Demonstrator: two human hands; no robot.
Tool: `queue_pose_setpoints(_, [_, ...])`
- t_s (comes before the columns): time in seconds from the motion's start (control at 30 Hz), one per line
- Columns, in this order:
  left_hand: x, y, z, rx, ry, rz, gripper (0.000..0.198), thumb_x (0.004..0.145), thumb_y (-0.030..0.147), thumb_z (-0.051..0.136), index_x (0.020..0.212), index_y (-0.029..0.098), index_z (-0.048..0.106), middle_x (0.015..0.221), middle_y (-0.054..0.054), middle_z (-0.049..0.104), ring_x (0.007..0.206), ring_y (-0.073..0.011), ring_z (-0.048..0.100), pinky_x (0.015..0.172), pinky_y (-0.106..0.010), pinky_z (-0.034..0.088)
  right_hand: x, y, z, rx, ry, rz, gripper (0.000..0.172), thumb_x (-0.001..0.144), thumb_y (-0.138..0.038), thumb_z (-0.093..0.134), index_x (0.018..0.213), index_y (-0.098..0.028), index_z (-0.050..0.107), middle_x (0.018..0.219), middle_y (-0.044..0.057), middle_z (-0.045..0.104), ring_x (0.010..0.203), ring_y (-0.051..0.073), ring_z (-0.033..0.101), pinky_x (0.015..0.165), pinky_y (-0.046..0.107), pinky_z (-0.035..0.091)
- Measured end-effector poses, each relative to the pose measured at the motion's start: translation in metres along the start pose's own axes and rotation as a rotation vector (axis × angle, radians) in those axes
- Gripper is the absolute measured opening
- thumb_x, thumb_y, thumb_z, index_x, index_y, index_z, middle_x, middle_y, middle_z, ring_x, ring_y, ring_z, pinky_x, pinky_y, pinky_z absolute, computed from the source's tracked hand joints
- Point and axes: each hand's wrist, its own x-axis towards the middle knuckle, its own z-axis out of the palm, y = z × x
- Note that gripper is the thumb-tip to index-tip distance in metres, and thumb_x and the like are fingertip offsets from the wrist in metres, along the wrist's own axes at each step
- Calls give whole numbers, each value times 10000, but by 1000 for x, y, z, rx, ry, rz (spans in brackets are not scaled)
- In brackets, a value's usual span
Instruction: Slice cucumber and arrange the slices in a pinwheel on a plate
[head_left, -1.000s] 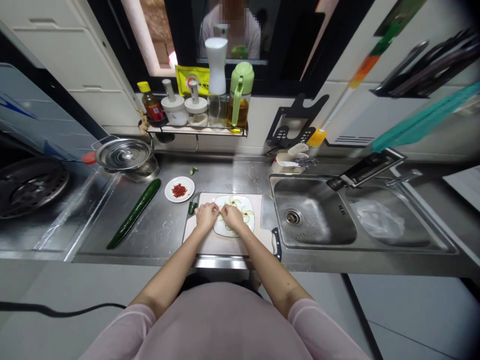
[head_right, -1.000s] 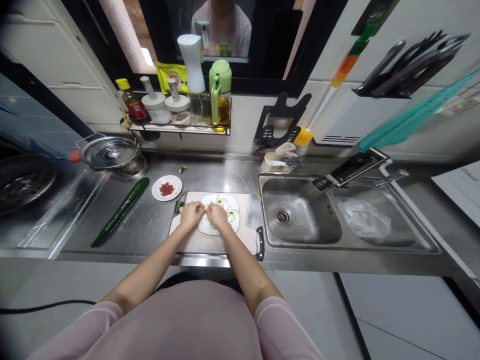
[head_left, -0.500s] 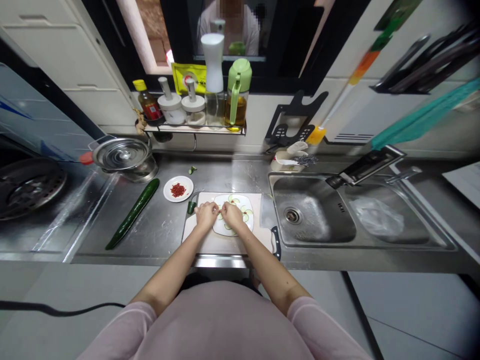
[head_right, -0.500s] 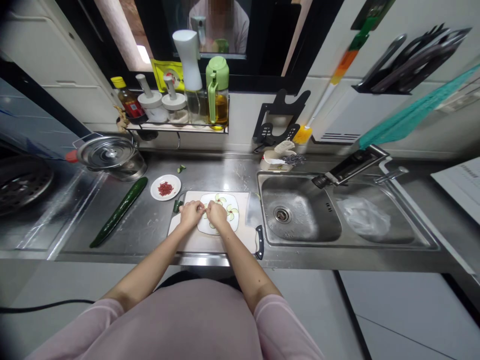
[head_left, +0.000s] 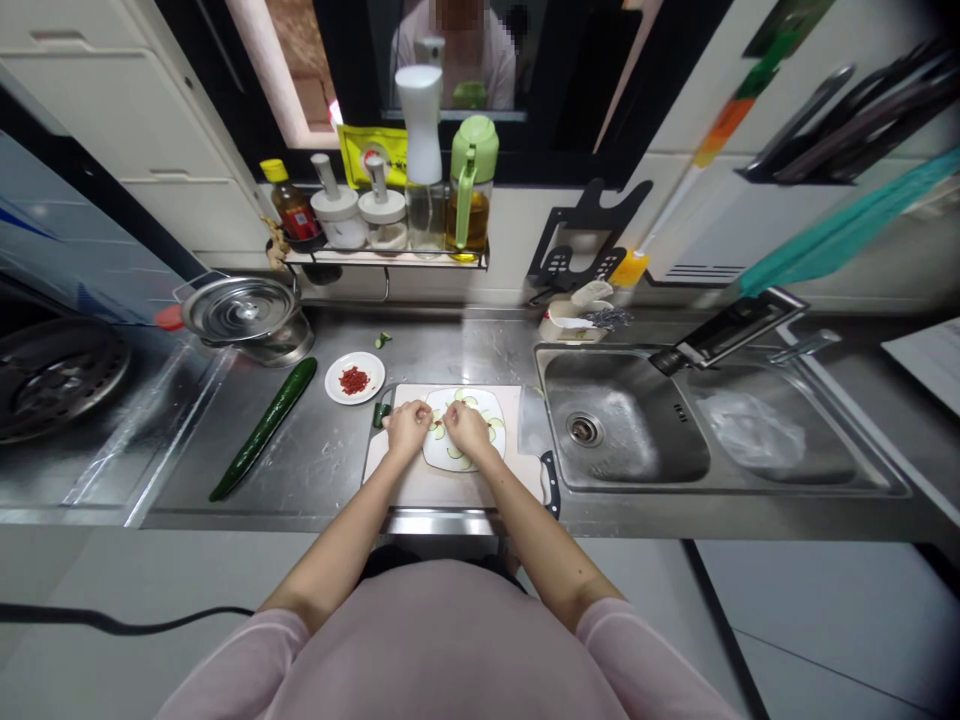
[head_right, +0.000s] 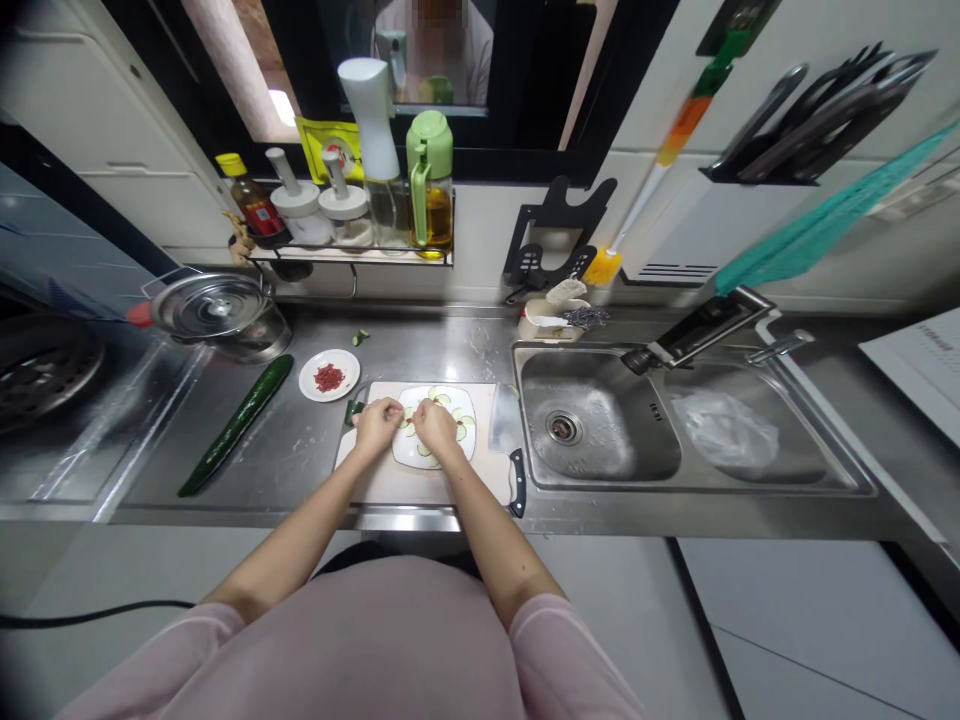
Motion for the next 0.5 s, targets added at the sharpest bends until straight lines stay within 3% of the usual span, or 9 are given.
queue_pose_setpoints(0.13, [-8, -16, -2, -338, 199, -139, 218, 784, 313, 564, 942, 200, 664, 840, -28, 662, 767, -151, 569, 777, -289, 390, -13, 24, -19, 187, 137, 31, 212, 878, -324, 450, 905, -210, 627, 750, 16, 637, 673, 155, 550, 592, 229, 319])
queue_pose_setpoints(0.23, [-23, -28, 1, -592, 281, -166, 280, 755, 352, 574, 941, 155, 648, 823, -38, 644, 740, -131, 566, 737, -248, 426, -31, 49, -34, 290, 245, 45, 225, 846, -343, 456, 847, -203, 631, 665, -5, 589, 636, 148, 527, 587, 223, 327])
queue_pose_setpoints(0.37, [-49, -38, 9, -694, 280, -203, 306, 710, 376, 620, 907, 143, 648, 784, -27, 627, 700, -119, 556, 714, -239, 446, -60, 80, -44, 306, 301, 76, 231, 820, -351, 462, 791, -192, 628, 576, -22, 517, 577, 143, 497, 566, 230, 311])
queue_pose_setpoints(0.5, [-71, -41, 16, -677, 199, -235, 338, 703, 376, 619, 948, 147, 650, 765, -15, 620, 670, -119, 559, 696, -245, 462, -84, 100, -43, 296, 277, 125, 208, 797, -332, 478, 797, -194, 634, 577, -18, 525, 585, 148, 505, 570, 236, 317])
